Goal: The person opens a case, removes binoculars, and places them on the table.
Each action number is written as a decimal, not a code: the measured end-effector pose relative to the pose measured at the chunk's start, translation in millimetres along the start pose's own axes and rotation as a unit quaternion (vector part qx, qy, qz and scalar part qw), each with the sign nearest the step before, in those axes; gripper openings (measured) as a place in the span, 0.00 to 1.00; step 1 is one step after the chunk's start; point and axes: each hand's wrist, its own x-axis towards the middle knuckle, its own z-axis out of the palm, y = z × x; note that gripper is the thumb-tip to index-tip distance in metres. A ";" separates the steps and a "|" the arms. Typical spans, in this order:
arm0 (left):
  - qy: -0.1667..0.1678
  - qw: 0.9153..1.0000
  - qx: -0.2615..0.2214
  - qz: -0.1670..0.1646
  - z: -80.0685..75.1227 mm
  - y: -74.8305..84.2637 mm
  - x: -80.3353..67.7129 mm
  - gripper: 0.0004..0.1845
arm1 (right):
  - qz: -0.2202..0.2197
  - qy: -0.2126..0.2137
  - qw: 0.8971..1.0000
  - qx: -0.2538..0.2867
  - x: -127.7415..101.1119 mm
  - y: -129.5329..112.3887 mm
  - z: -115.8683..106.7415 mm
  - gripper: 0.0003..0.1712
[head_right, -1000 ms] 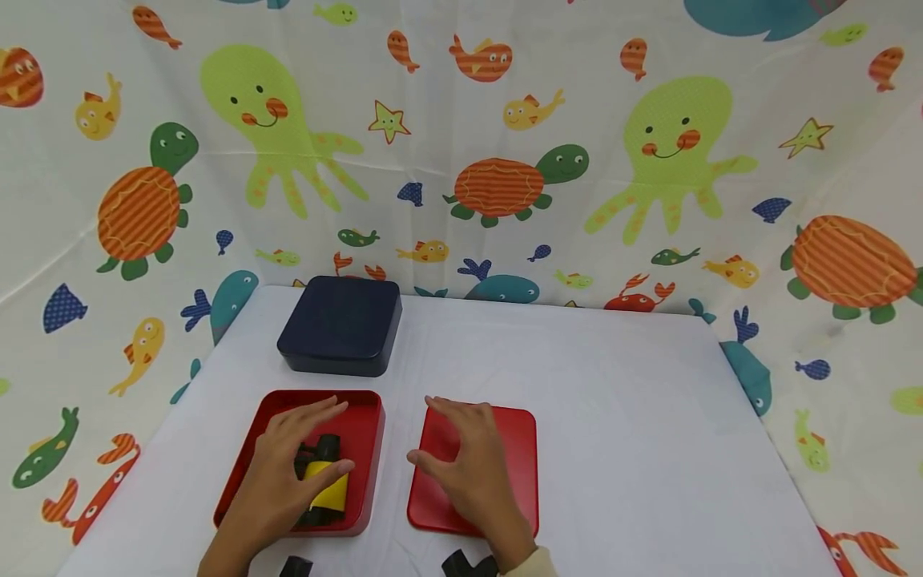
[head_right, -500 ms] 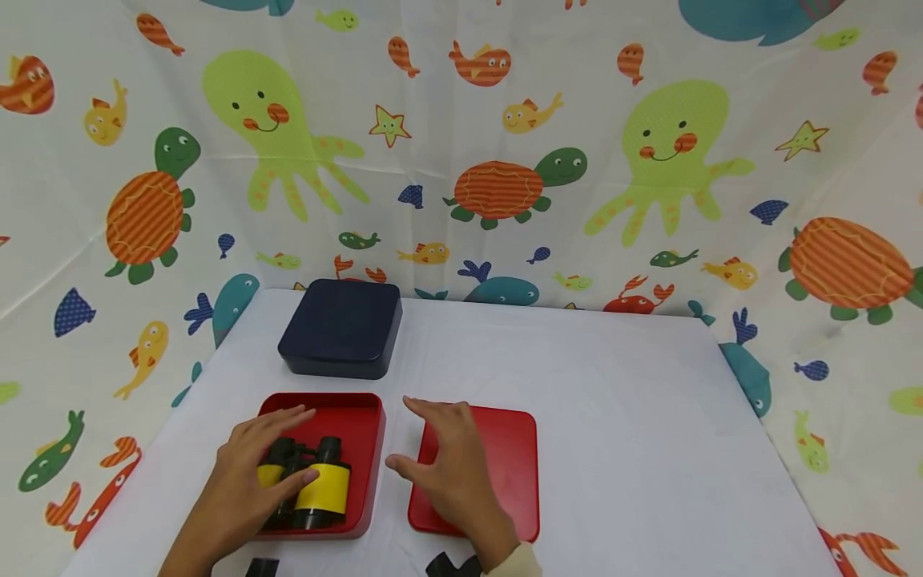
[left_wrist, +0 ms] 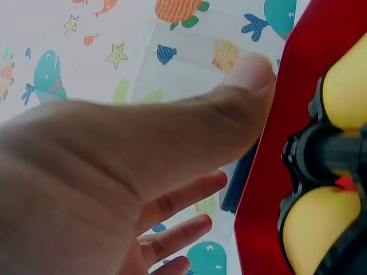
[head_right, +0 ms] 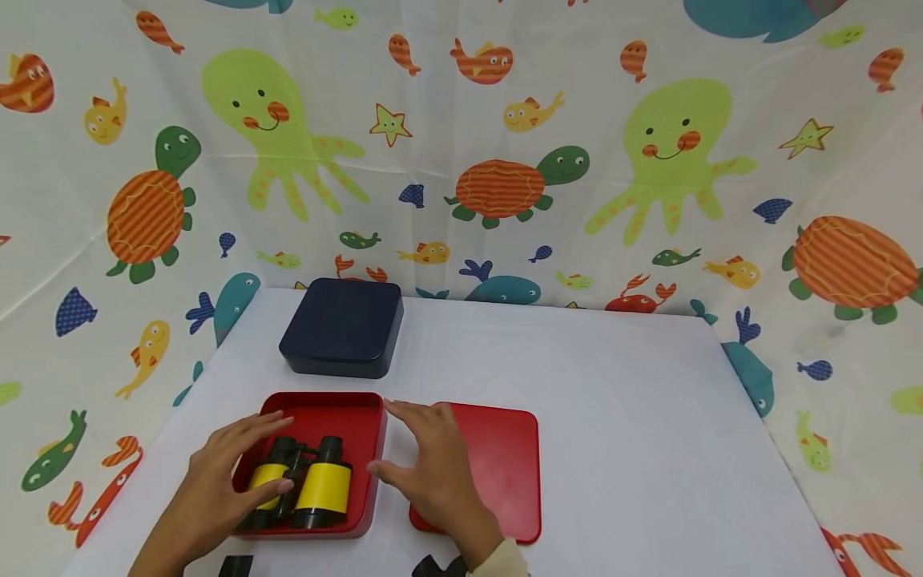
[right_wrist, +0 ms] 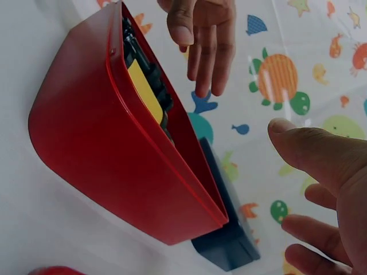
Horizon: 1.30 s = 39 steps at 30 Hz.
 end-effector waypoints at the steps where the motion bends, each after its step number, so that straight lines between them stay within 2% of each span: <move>1: -0.002 1.000 -0.001 0.000 -0.4 -1.5 -0.4 0.46 | -0.001 -0.002 1.000 0.001 0.6 -0.3 1.0 0.46; 11: -0.017 1.000 0.011 -0.015 -3.5 -16.4 -2.1 0.48 | -0.014 -0.028 0.999 -0.015 6.6 -3.1 13.6 0.48; 20: -0.026 0.999 0.014 -0.026 -2.7 -23.4 -0.5 0.48 | -0.032 -0.051 0.998 -0.013 9.5 -6.9 28.4 0.47; 28: -0.036 0.998 0.014 -0.041 -1.4 -28.8 0.6 0.47 | -0.013 -0.073 0.997 -0.013 12.5 -12.1 38.3 0.46; 39: -0.043 0.998 0.014 -0.047 1.8 -32.2 2.3 0.45 | -0.018 -0.096 0.995 -0.009 16.8 -11.0 52.2 0.41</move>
